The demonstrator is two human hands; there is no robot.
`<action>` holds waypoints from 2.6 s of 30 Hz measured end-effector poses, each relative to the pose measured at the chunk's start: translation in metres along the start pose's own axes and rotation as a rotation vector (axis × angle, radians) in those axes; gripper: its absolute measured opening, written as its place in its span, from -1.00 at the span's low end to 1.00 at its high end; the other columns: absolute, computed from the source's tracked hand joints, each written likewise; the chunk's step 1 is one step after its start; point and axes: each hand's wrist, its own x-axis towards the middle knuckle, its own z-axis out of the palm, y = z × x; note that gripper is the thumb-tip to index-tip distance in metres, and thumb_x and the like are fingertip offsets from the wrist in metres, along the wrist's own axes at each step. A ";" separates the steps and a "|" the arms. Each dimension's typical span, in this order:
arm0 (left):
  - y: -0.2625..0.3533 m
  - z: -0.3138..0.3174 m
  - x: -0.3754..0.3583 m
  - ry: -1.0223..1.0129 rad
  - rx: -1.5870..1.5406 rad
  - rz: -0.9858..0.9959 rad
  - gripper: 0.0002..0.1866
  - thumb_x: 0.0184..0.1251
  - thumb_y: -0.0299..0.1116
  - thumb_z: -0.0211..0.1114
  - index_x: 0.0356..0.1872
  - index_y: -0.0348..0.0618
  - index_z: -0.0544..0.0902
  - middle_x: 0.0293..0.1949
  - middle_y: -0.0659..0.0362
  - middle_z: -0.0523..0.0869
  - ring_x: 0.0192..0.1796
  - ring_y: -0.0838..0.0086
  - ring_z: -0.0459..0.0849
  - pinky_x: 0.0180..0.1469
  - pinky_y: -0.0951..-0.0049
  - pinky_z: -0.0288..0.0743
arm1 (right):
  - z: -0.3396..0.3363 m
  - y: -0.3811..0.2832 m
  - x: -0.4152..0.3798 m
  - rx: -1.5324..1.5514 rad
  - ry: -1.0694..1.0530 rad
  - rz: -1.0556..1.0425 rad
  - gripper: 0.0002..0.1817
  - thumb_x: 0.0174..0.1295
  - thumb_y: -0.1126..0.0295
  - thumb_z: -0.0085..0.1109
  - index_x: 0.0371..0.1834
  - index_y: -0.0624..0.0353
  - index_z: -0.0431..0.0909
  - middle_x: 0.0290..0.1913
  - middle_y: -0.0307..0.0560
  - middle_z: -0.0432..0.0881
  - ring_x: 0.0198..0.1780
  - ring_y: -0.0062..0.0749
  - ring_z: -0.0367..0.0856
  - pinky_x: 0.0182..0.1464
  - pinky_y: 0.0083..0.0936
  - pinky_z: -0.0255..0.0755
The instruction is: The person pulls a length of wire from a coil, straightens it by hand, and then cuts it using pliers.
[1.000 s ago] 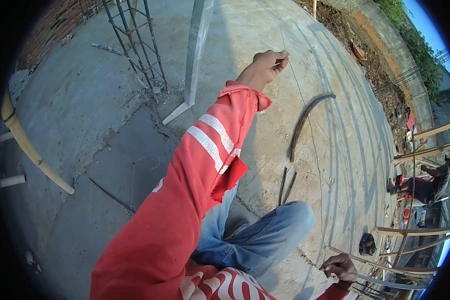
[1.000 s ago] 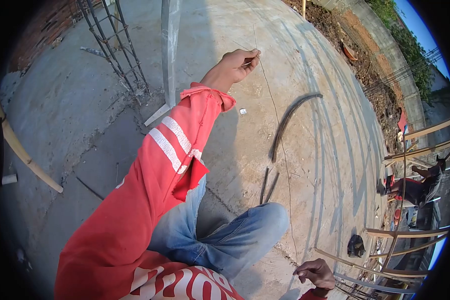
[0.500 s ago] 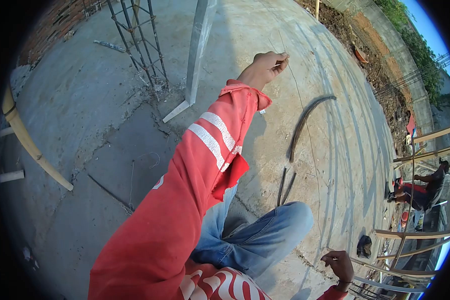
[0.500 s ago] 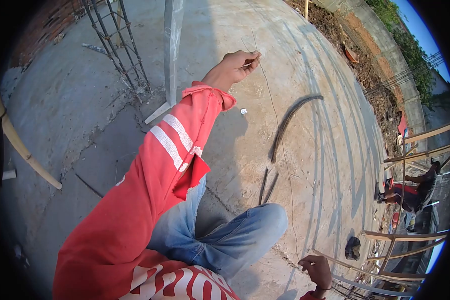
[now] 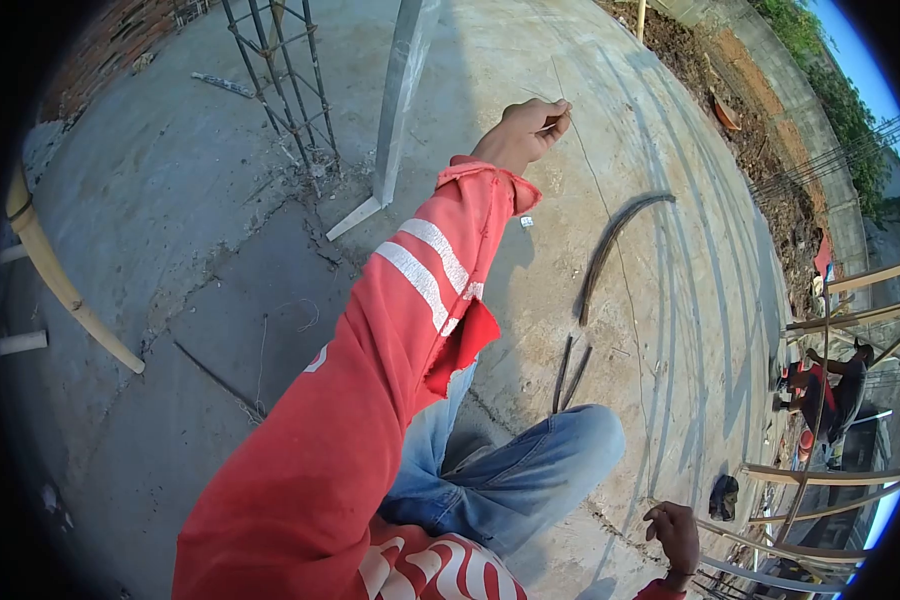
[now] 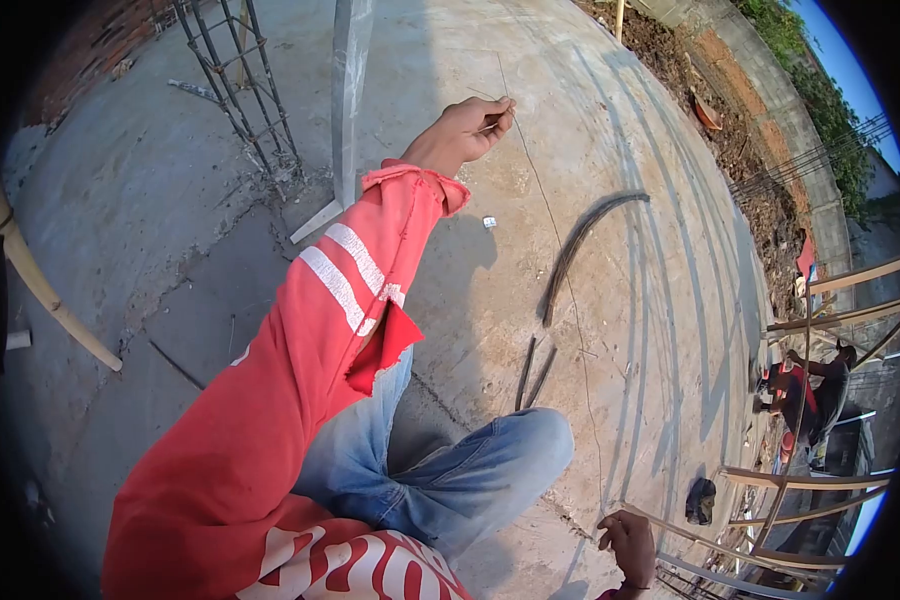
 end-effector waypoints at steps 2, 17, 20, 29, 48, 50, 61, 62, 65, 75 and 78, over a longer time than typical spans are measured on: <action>0.000 -0.002 0.000 -0.013 -0.018 0.001 -0.86 0.34 -0.59 0.19 -0.15 -0.46 0.53 -0.23 0.07 0.56 -0.29 0.50 0.55 -0.28 0.66 0.59 | 0.000 -0.001 -0.001 0.097 -0.459 0.025 -0.76 0.35 0.36 0.05 -0.28 0.31 0.65 -0.60 -0.19 0.60 -0.60 -0.69 0.39 -0.53 -0.66 0.21; 0.005 -0.011 -0.004 0.022 0.018 0.053 -0.85 0.31 -0.61 0.23 -0.14 -0.45 0.53 -0.22 0.05 0.58 -0.26 0.47 0.56 -0.27 0.64 0.59 | -0.016 0.020 0.000 0.015 0.436 -0.065 -0.82 0.32 0.38 0.11 -0.37 0.25 0.56 -0.57 -0.25 0.55 -0.63 -0.69 0.26 -0.53 -0.57 0.23; 0.004 -0.012 -0.003 0.031 0.078 0.080 -0.85 0.31 -0.61 0.22 -0.14 -0.46 0.54 -0.22 0.05 0.58 -0.26 0.48 0.56 -0.27 0.64 0.58 | -0.013 0.008 -0.010 0.049 -0.228 0.021 -0.93 0.21 0.50 0.19 -0.37 0.26 0.64 -0.49 -0.23 0.59 -0.43 -0.61 0.48 -0.33 -0.63 0.34; 0.009 -0.015 0.000 0.066 -0.016 0.071 -0.85 0.31 -0.58 0.24 -0.15 -0.45 0.56 -0.26 0.07 0.60 -0.27 0.51 0.57 -0.29 0.69 0.55 | -0.026 0.003 -0.023 0.927 0.659 -0.288 -0.75 0.42 0.36 -0.02 -0.43 0.22 0.44 -0.71 -0.32 0.24 -0.70 -0.71 0.11 -0.63 -0.71 0.06; 0.015 -0.004 0.000 0.007 -0.229 0.275 -0.88 0.34 -0.56 0.23 -0.17 -0.39 0.57 -0.28 0.11 0.61 -0.32 0.48 0.57 -0.27 0.63 0.58 | -0.002 0.038 0.010 1.192 0.107 -0.012 -0.74 0.43 0.28 -0.03 -0.43 0.13 0.38 -0.76 -0.50 0.04 -0.76 -0.83 -0.08 -0.75 -0.75 -0.16; 0.010 0.004 -0.002 -0.086 -0.246 0.294 -0.88 0.33 -0.56 0.23 -0.16 -0.39 0.58 -0.26 0.11 0.61 -0.32 0.48 0.58 -0.24 0.62 0.58 | 0.007 0.061 0.030 1.097 0.083 -0.020 -0.75 0.42 0.28 -0.02 -0.40 0.17 0.42 -0.73 -0.43 0.16 -0.74 -0.79 0.08 -0.72 -0.73 -0.03; -0.092 0.081 -0.052 -0.112 0.273 0.180 -0.88 0.24 -0.53 0.32 -0.26 -0.39 0.64 -0.33 0.13 0.67 -0.36 0.53 0.62 -0.29 0.63 0.57 | 0.010 -0.105 0.108 0.193 0.775 -0.505 -0.39 0.36 0.00 0.05 0.27 0.30 0.36 0.09 0.24 0.58 0.18 -0.09 0.53 0.21 -0.24 0.36; -0.099 0.086 -0.055 -0.118 0.281 0.162 -0.88 0.23 -0.52 0.33 -0.27 -0.38 0.64 -0.34 0.13 0.67 -0.38 0.53 0.62 -0.30 0.63 0.57 | 0.015 -0.135 0.116 0.182 0.746 -0.559 -0.35 0.35 -0.03 0.05 0.27 0.30 0.34 0.08 0.29 0.57 0.19 -0.03 0.53 0.20 -0.20 0.36; -0.109 0.092 -0.064 -0.099 0.292 0.145 -0.89 0.22 -0.51 0.34 -0.29 -0.36 0.64 -0.36 0.13 0.67 -0.39 0.52 0.63 -0.31 0.62 0.58 | 0.022 -0.190 0.148 0.228 0.682 -0.683 -0.58 0.28 0.25 0.23 0.10 0.27 0.45 -0.22 0.13 0.70 -0.18 -0.13 0.72 -0.12 -0.33 0.52; -0.098 0.072 -0.044 -0.144 0.468 0.102 -0.90 0.21 -0.52 0.33 -0.34 -0.38 0.64 -0.39 0.11 0.66 -0.41 0.51 0.61 -0.31 0.60 0.59 | 0.013 -0.203 0.168 0.151 0.373 -0.578 -0.83 0.29 0.36 0.17 -0.35 0.24 0.63 -0.62 -0.24 0.54 -0.63 -0.67 0.39 -0.54 -0.60 0.21; -0.099 0.072 -0.043 -0.186 0.183 -0.061 -0.88 0.24 -0.50 0.32 -0.29 -0.37 0.64 -0.38 0.13 0.66 -0.38 0.51 0.61 -0.30 0.62 0.57 | -0.005 -0.198 0.151 0.569 -0.104 -0.531 -0.83 0.35 0.33 0.12 -0.32 0.18 0.60 -0.67 -0.40 0.39 -0.70 -0.77 0.17 -0.66 -0.70 -0.01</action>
